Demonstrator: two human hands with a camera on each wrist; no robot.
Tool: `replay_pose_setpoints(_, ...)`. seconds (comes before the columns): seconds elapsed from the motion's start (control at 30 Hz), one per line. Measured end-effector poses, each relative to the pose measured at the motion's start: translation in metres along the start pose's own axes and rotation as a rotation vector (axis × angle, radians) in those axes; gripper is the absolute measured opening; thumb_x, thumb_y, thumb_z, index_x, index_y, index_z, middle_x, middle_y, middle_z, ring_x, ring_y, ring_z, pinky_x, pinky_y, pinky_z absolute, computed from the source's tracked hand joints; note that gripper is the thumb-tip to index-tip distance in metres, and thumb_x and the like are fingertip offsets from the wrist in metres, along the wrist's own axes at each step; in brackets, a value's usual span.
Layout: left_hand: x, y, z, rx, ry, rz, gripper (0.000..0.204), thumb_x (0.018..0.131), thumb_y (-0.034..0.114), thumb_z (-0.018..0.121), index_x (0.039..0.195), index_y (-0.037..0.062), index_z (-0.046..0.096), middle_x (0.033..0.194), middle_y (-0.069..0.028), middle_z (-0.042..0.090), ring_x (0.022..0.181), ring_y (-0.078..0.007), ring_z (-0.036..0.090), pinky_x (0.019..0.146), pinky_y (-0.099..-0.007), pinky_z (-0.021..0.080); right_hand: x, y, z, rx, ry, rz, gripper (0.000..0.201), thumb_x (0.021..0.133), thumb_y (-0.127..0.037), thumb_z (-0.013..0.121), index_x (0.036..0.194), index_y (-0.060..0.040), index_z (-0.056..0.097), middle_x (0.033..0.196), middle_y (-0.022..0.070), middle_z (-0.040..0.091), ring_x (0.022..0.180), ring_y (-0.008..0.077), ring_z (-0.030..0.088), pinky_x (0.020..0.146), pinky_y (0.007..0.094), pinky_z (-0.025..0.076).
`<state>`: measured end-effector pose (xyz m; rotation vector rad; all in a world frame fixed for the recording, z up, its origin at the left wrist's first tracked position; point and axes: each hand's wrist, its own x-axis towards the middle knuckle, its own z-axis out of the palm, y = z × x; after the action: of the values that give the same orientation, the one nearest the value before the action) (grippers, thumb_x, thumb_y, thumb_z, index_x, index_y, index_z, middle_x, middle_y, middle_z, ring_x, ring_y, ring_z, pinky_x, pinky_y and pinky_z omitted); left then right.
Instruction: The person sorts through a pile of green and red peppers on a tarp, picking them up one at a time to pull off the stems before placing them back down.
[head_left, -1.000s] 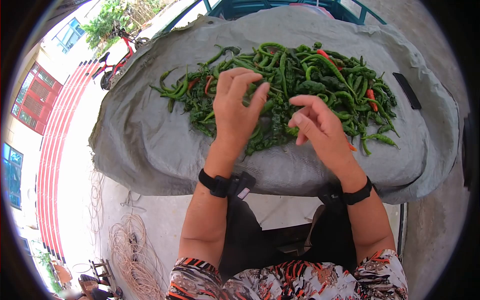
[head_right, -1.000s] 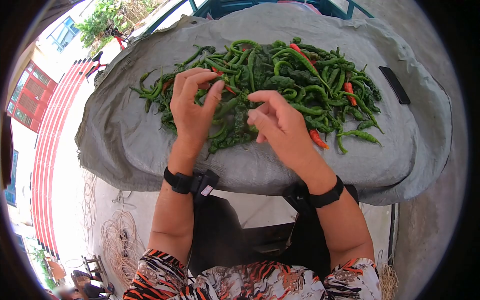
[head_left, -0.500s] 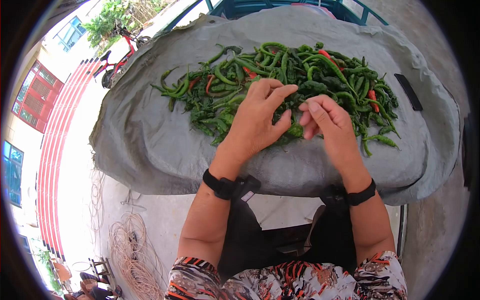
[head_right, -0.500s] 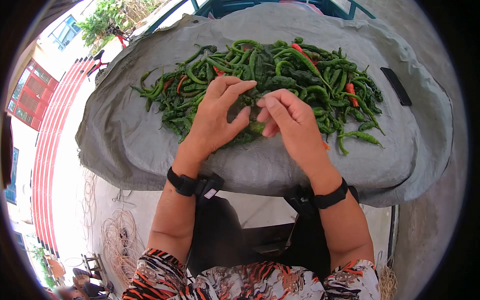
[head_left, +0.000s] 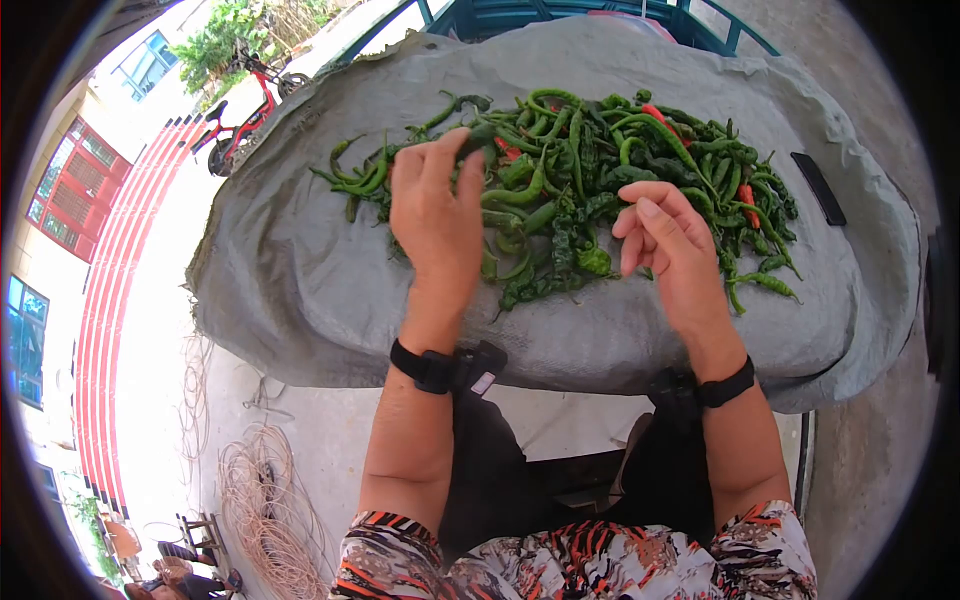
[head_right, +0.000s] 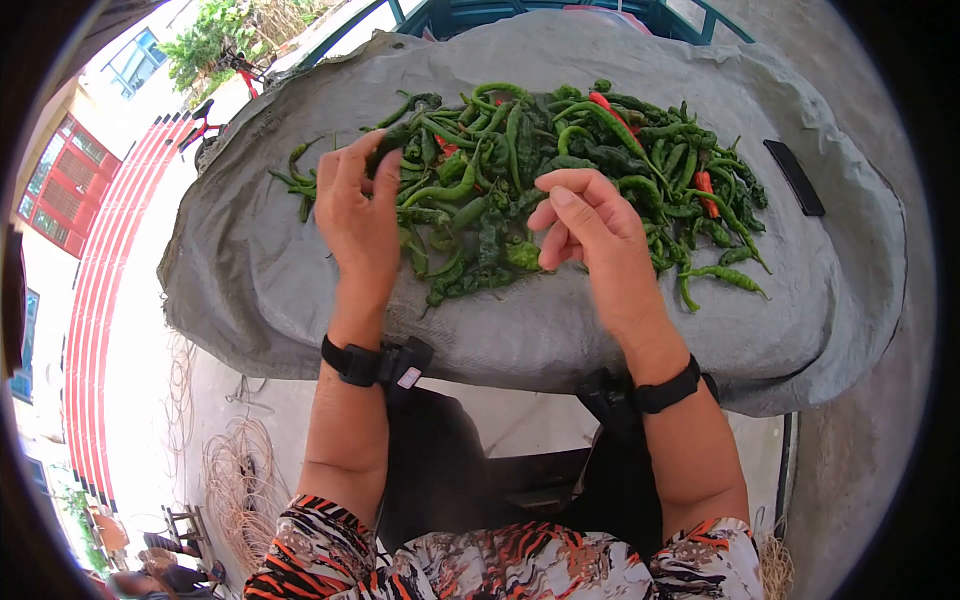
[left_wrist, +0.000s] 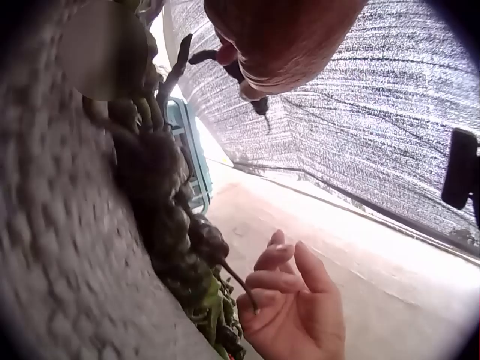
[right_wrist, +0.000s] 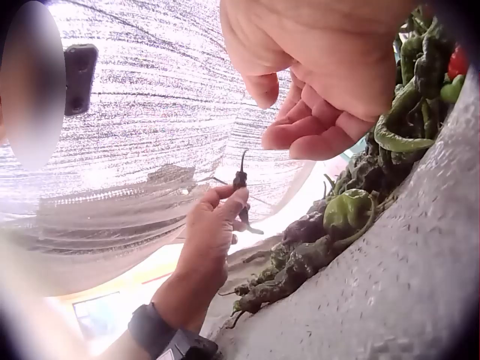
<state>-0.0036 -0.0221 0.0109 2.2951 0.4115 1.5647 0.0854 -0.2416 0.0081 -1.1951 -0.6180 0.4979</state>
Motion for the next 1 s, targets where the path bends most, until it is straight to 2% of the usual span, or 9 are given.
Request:
replay_pose_setpoints(0.03,0.002,-0.007,-0.002,0.070,0.011,-0.020,0.029,0.082,0.006,0.073,0.110,0.0103,0.068,0.096,-0.0082,0.063,0.090,-0.0290,0.062,0.076,-0.0389,0.050,0.000,0.000,-0.001,0.003,-0.002,0.002,0.023,0.103,-0.026,0.055,0.115,-0.0082,0.063,0.090,0.0025,0.066,0.066,0.0082,0.060,0.062,0.0239,0.050)
replay_pose_setpoints(0.07,0.001,-0.016,-0.001,0.165,0.020,0.036,0.026,0.088,0.004,0.069,0.114,0.0074,0.069,0.097,-0.0062,0.060,0.077,-0.0171,0.062,0.068,-0.0298,0.050,0.000,0.000,-0.001,0.005,-0.005,0.005,0.023,0.102,-0.026,0.056,0.116,-0.0083,0.063,0.090,0.0026,0.066,0.066,0.0082,0.060,0.063,0.0239,0.050)
replay_pose_setpoints(0.17,-0.002,-0.022,-0.002,-0.007,-0.140,-0.186,0.024,0.087,0.006,0.069,0.111,0.0099,0.071,0.099,-0.0080,0.063,0.085,-0.0215,0.063,0.076,-0.0345,0.051,-0.001,0.001,0.001,-0.009,-0.020,0.026,0.023,0.102,-0.026,0.056,0.115,-0.0083,0.063,0.090,0.0023,0.066,0.066,0.0080,0.060,0.063,0.0237,0.050)
replay_pose_setpoints(0.27,-0.005,-0.025,0.001,0.095,-0.270,0.076,0.023,0.086,0.011,0.071,0.109,0.0124,0.072,0.101,-0.0091,0.068,0.097,-0.0265,0.061,0.086,-0.0403,0.048,-0.002,-0.003,0.005,-0.061,-0.041,0.058,0.023,0.102,-0.026,0.057,0.114,-0.0081,0.063,0.089,0.0018,0.066,0.066,0.0077,0.060,0.063,0.0230,0.049)
replay_pose_setpoints(0.37,-0.016,-0.023,0.007,0.091,-0.499,0.107,0.022,0.085,0.014,0.070,0.107,0.0133,0.072,0.102,-0.0097,0.070,0.105,-0.0298,0.058,0.090,-0.0433,0.044,-0.002,-0.002,0.006,-0.093,-0.078,0.061,0.022,0.102,-0.026,0.056,0.113,-0.0076,0.063,0.089,0.0014,0.066,0.066,0.0072,0.060,0.063,0.0227,0.050)
replay_pose_setpoints(0.5,-0.015,-0.014,0.005,0.184,-0.534,0.084,0.022,0.084,0.014,0.071,0.106,0.0132,0.072,0.100,-0.0065,0.067,0.102,-0.0290,0.058,0.089,-0.0421,0.041,-0.002,-0.002,0.006,-0.137,-0.107,0.087,0.022,0.101,-0.024,0.058,0.113,-0.0067,0.063,0.089,0.0011,0.066,0.066,0.0066,0.060,0.062,0.0223,0.050)
replay_pose_setpoints(0.7,-0.001,-0.001,0.004,0.020,-0.263,0.314,0.025,0.079,0.009,0.075,0.103,0.0138,0.071,0.094,-0.0048,0.064,0.094,-0.0270,0.057,0.090,-0.0416,0.040,-0.004,-0.005,0.010,-0.152,0.004,0.065,0.025,0.100,-0.022,0.060,0.119,-0.0052,0.060,0.091,0.0020,0.065,0.066,0.0062,0.059,0.062,0.0222,0.050)
replay_pose_setpoints(0.77,-0.001,0.007,0.001,-0.028,-0.298,0.325,0.026,0.078,0.008,0.075,0.103,0.0137,0.071,0.093,-0.0046,0.064,0.094,-0.0266,0.057,0.090,-0.0413,0.040,-0.004,-0.008,0.015,-0.183,0.056,0.018,0.028,0.099,-0.019,0.061,0.123,-0.0047,0.058,0.093,0.0026,0.064,0.067,0.0062,0.058,0.063,0.0223,0.050)
replay_pose_setpoints(1.0,-0.005,0.021,0.001,-0.133,-0.397,0.381,0.028,0.077,0.009,0.077,0.104,0.0127,0.071,0.090,-0.0046,0.063,0.091,-0.0256,0.059,0.089,-0.0395,0.042,-0.004,-0.005,0.011,-0.192,-0.082,-0.012,0.029,0.097,-0.008,0.061,0.126,-0.0044,0.059,0.097,0.0020,0.063,0.069,0.0051,0.057,0.063,0.0208,0.050)
